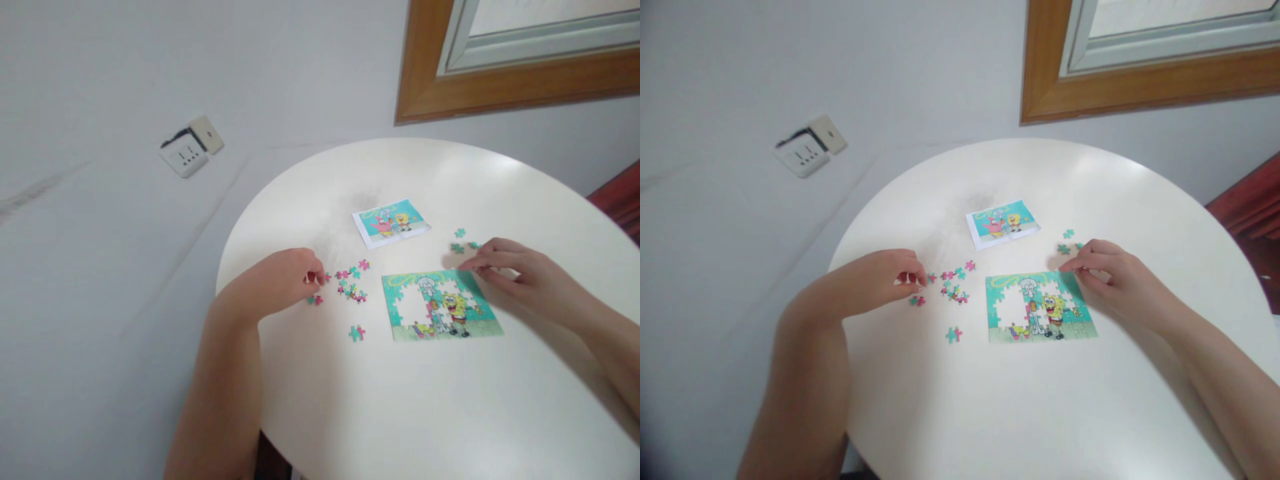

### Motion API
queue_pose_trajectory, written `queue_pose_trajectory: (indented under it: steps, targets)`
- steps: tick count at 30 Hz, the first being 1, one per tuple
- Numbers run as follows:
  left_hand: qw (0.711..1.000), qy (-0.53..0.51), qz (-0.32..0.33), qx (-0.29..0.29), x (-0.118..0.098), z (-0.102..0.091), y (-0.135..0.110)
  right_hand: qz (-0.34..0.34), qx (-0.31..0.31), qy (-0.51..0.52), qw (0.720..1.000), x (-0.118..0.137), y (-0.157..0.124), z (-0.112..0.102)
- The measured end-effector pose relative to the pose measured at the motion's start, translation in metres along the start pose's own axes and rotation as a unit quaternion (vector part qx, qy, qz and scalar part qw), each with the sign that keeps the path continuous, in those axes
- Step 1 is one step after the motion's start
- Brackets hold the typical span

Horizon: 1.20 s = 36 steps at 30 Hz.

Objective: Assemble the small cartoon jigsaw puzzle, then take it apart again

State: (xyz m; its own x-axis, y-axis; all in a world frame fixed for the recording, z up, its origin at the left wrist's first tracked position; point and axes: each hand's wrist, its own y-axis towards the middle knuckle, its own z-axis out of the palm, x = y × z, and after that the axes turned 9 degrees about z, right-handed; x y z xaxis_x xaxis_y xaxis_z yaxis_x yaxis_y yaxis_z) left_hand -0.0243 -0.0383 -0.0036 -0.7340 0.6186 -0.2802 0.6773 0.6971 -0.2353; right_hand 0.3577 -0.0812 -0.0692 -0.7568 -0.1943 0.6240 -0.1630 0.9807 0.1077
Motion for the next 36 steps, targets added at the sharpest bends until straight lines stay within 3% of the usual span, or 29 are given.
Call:
queue_pose_trajectory:
  steps: [14,36]
  targets:
    - [0.997,0.010,0.069,-0.018,-0.008,0.015,0.004,-0.004,0.008,-0.005,1.000,0.002,0.001,-0.001]
    - [0.995,-0.008,0.096,-0.008,-0.015,0.025,0.019,-0.035,0.006,0.007,0.999,-0.002,0.001,-0.001]
